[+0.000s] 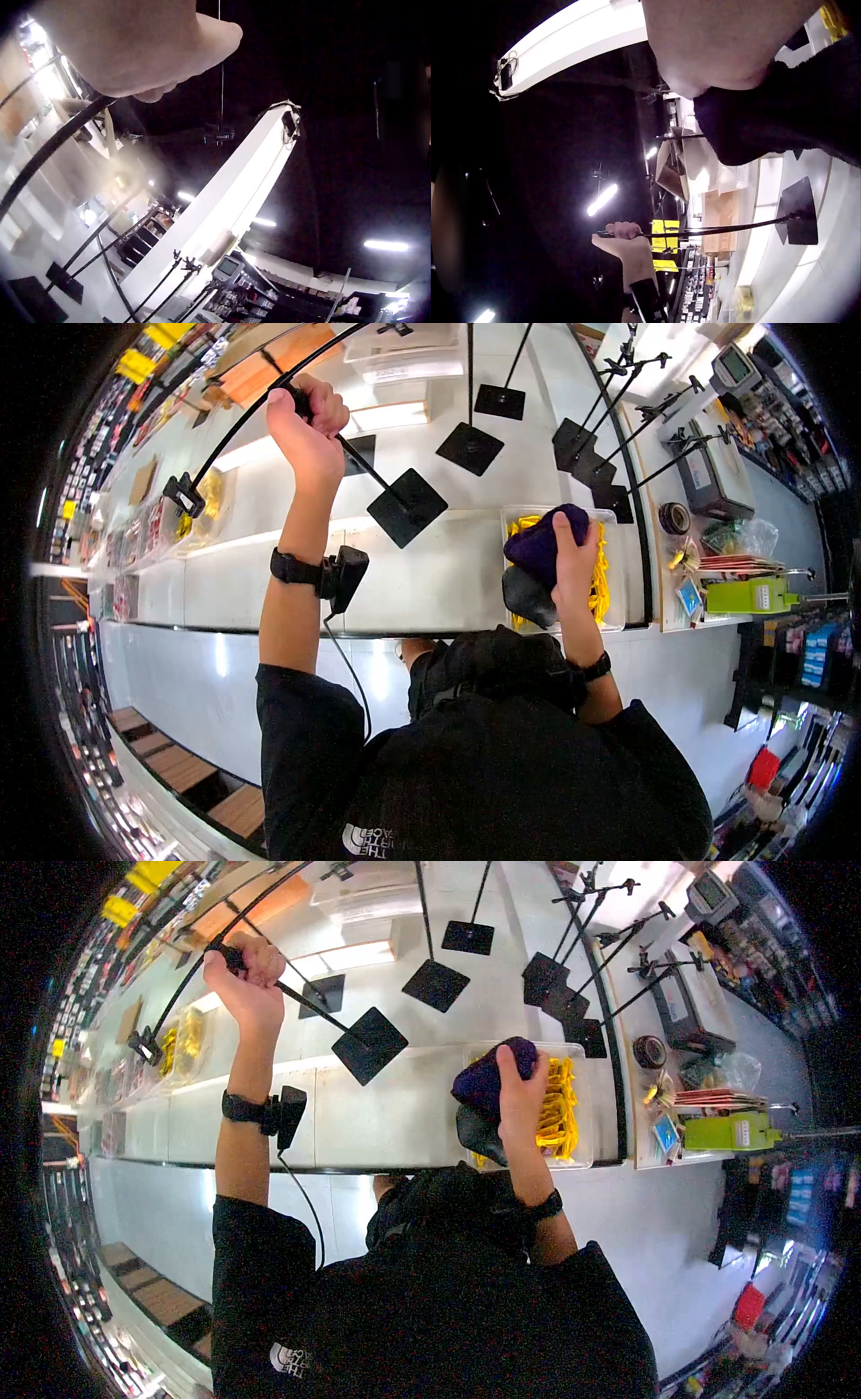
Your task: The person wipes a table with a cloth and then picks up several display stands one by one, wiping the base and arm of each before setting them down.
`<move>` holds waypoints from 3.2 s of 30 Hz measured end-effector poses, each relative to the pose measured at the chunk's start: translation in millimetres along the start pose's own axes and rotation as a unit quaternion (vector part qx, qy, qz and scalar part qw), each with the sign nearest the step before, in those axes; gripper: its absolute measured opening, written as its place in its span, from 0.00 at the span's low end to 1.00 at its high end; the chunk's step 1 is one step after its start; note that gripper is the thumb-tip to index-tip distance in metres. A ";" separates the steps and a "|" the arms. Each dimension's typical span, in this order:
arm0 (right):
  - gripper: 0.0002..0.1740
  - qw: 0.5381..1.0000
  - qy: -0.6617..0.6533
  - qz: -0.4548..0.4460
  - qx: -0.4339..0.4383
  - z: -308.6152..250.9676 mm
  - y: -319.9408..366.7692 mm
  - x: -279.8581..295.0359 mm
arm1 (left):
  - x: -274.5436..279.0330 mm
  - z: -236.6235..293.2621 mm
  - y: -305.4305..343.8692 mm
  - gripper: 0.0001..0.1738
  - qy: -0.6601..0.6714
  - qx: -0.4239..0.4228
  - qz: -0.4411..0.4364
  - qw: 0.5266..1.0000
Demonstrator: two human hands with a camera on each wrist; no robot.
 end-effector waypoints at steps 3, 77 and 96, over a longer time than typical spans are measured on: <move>0.26 0.997 0.061 -0.017 0.031 8.7 -12.6 -15.2 | 4.5 -29.3 -16.8 0.26 0.012 0.017 -0.032 0.999; 0.06 0.713 0.563 -0.285 0.306 204.0 -107.5 -236.7 | 48.2 -203.9 16.8 0.23 -0.040 0.189 -0.110 0.975; 0.03 0.681 0.498 -0.358 0.400 193.4 -87.8 -214.2 | 49.4 -206.2 22.0 0.21 -0.041 0.195 -0.077 0.977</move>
Point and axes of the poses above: each hand's wrist, its own y-axis away from the middle knuckle, its own x-axis out of the back of the hand, z = x × y, the point moved 6 cm from there along -y, towards the middle knuckle, and after that the axes turned 5 degrees about -y, right-handed, at the moved point
